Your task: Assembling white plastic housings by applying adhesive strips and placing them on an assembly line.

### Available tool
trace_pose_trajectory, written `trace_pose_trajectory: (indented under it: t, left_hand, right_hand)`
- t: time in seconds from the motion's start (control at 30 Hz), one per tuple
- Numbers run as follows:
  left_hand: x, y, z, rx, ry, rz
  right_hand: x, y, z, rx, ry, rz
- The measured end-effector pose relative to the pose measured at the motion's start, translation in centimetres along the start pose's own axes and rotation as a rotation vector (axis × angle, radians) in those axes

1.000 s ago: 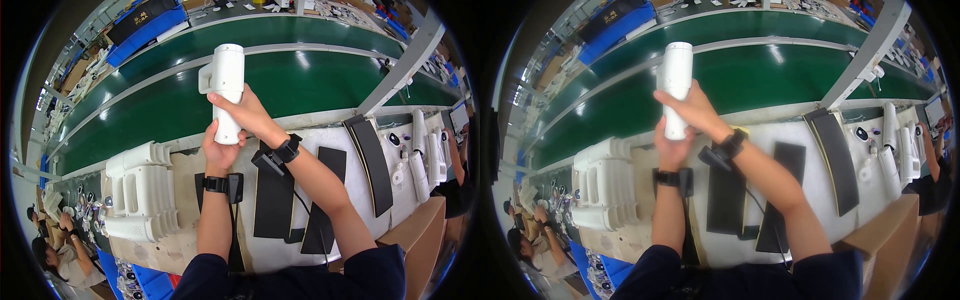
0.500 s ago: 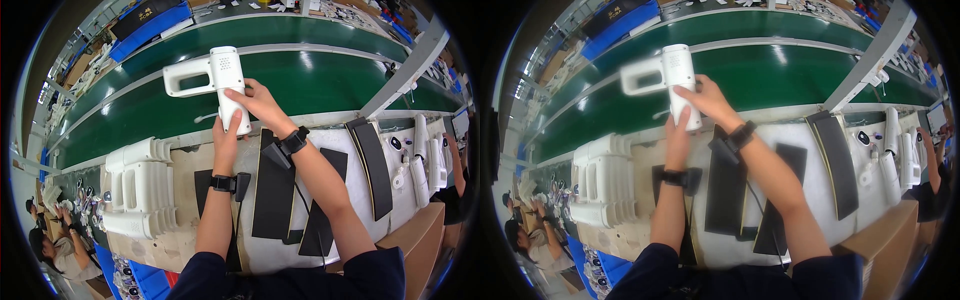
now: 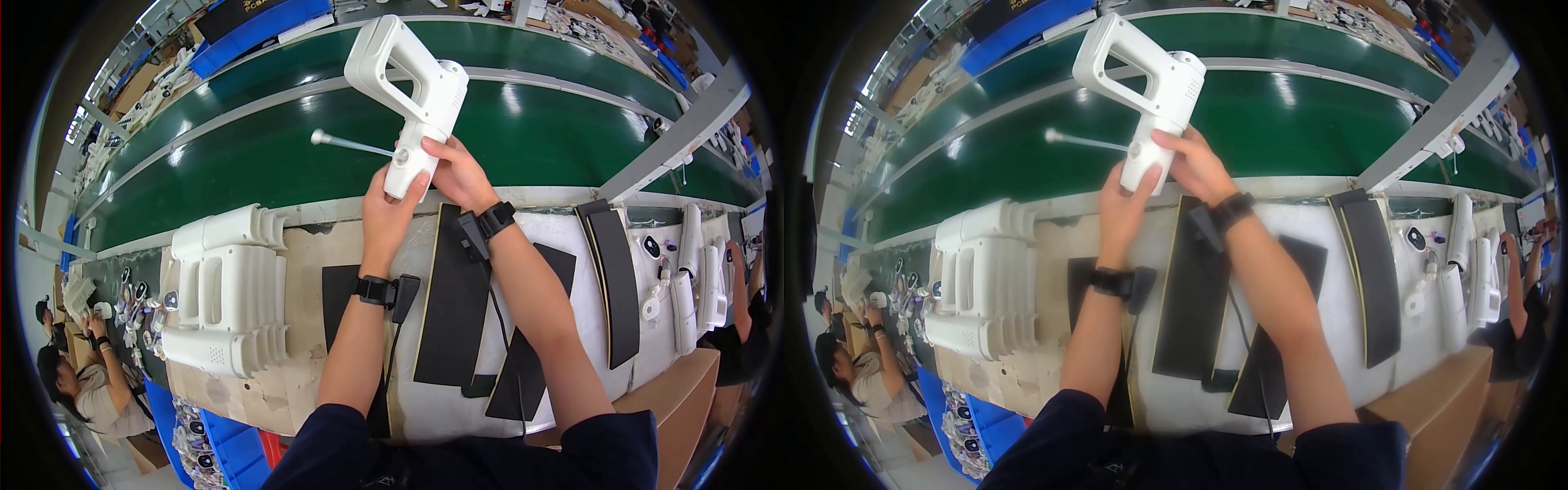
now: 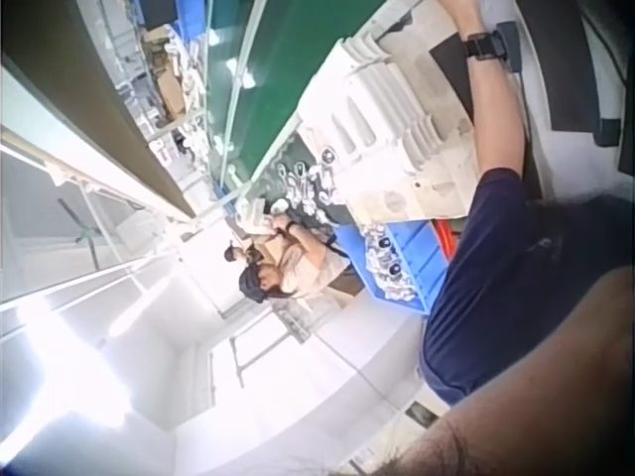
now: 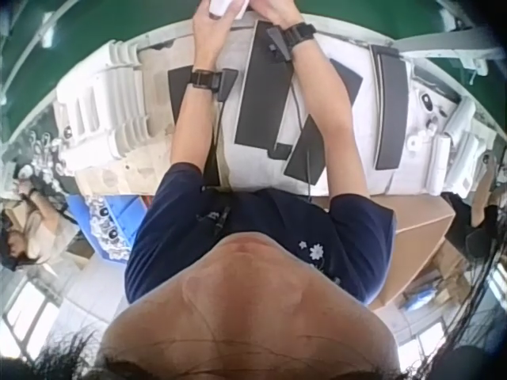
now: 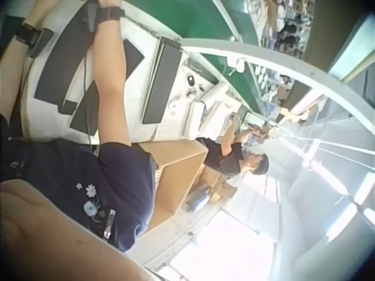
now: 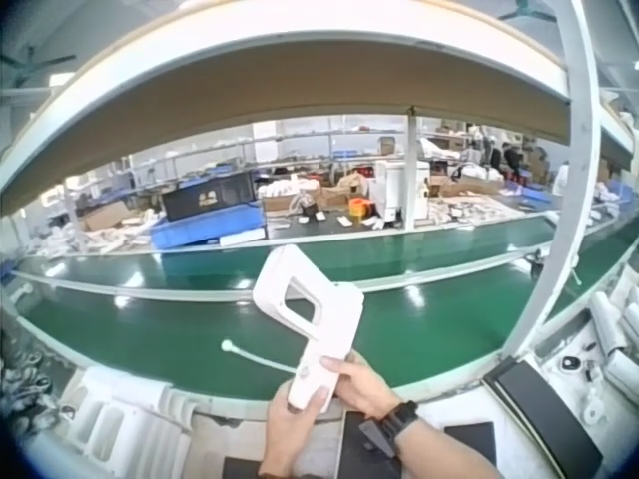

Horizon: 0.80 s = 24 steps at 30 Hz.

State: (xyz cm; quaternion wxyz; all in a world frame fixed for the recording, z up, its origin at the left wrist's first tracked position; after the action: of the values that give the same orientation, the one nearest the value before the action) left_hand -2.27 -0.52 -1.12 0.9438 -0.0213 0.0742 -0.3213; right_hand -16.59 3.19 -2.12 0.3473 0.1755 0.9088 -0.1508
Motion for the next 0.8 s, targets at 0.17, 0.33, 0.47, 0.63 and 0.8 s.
trace_pose_trajectory:
  t: [0.17, 0.33, 0.47, 0.63, 0.8]
  left_hand:
    - [0.4, 0.1, -0.1, -0.091, -0.116, 0.033]
    - [0.8, 0.0, -0.2, -0.191, -0.087, 0.062]
    - [0.7, 0.1, 0.4, -0.286, -0.152, 0.088]
    - [0.7, 0.1, 0.0, -0.197, -0.041, 0.066]
    - [1.0, 0.3, 0.2, -0.184, 0.042, 0.102]
  right_hand:
    - [-0.3, 0.2, 0.3, -0.037, -0.039, -0.048]
    - [-1.6, 0.6, -0.2, -0.094, -0.069, -0.16]
    - [-1.0, 0.3, 0.1, -0.116, -0.07, -0.139]
    - [-2.0, 0.5, 0.2, -0.051, -0.034, -0.09]
    - [-4.4, 0.8, 0.3, -0.048, 0.022, 0.117]
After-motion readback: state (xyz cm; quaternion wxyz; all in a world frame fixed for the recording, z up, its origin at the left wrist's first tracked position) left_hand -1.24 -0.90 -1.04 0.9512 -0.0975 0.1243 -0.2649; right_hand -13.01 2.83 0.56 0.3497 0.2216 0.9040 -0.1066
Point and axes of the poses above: each hand's wrist, its own y-axis away from the middle knuckle, its own x-axis out of the back of the hand, z = x × y, the point moved 2 cm from there along -y, towards the middle knuckle, and after that the axes turned 3 degrees about x, right-handed, at the moved point
